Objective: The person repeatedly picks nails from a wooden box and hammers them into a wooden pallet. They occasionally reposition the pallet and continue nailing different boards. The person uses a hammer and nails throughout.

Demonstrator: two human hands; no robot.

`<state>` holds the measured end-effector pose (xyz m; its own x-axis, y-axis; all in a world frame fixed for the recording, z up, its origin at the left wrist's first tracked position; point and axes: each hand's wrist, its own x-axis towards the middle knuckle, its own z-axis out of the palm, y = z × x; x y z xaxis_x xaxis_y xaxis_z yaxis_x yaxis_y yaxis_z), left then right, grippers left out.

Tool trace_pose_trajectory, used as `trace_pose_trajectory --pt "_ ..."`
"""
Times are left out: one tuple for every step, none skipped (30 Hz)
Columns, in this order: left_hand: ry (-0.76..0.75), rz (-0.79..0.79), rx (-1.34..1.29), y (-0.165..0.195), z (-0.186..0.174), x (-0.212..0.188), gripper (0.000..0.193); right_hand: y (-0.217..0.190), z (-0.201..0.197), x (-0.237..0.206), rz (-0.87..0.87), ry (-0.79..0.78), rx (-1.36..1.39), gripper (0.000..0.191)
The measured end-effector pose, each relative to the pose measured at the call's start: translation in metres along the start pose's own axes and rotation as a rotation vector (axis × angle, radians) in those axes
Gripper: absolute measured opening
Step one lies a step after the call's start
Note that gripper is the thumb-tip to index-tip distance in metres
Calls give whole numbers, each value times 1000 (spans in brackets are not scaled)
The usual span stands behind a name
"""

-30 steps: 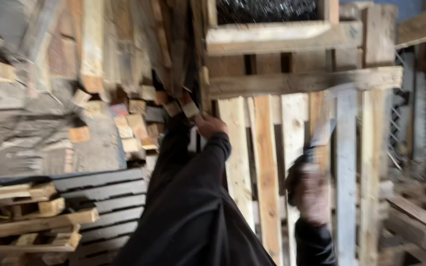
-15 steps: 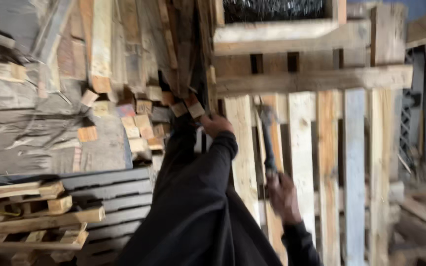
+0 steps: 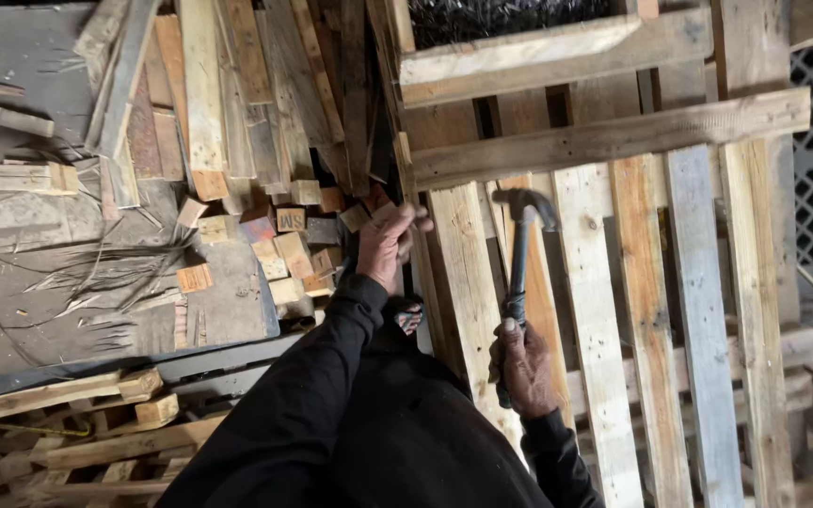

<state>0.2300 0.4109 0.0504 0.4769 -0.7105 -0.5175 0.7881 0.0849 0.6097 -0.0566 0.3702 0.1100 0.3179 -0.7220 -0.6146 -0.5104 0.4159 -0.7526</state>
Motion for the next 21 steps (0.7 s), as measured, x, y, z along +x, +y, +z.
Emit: trace_pose_trajectory --pt "-10 52 39 1 2 3 24 -1 -2 -6 -57 17 2 49" --pt "-22 117 78 0 3 6 23 0 -3 -10 -125 27 4 48" --pt "-13 137 85 -2 5 10 25 1 -2 -14 -143 26 -8 49" --pt "-2 150 92 -5 6 14 28 2 1 -17 -153 27 -21 50" --pt "10 160 99 -9 8 17 33 5 4 -18 -159 28 -36 51" --pt "-5 239 155 -14 10 20 24 8 8 -17 -126 -2 -24 51" --pt "-21 322 210 -18 13 25 17 10 12 -15 -98 -31 -13 51" --pt "-35 403 267 -23 17 28 12 12 15 -12 -67 -61 -2 52" --pt "-1 425 348 -27 20 32 13 13 17 -10 -6 -69 -28 53" --pt "32 448 428 -30 24 35 13 13 18 -8 55 -78 -56 53" --pt "69 478 506 -31 28 39 14 11 18 -7 109 -91 -85 53" --pt "67 492 563 -31 30 40 14 8 17 -8 99 -88 -78 56" --pt "64 504 619 -31 32 42 14 4 16 -10 92 -82 -72 58" --pt "56 506 676 -30 33 42 14 -2 16 -14 92 -71 -64 62" --pt "45 536 723 -30 33 43 14 -8 15 -19 30 -59 -37 61" --pt "41 579 769 -29 32 43 15 -15 16 -23 -44 -55 -11 60" --pt "38 615 823 -28 31 41 15 -21 18 -26 -110 -54 19 60" --pt "33 615 879 -26 31 39 15 -27 19 -26 -138 -58 20 59" --pt "25 617 934 -25 30 37 15 -32 21 -27 -169 -61 21 58" --pt "17 636 989 -23 31 36 14 -36 23 -23 -216 -67 25 57" --pt "6 649 966 -20 31 35 15 -39 25 -18 -183 -86 -44 54"
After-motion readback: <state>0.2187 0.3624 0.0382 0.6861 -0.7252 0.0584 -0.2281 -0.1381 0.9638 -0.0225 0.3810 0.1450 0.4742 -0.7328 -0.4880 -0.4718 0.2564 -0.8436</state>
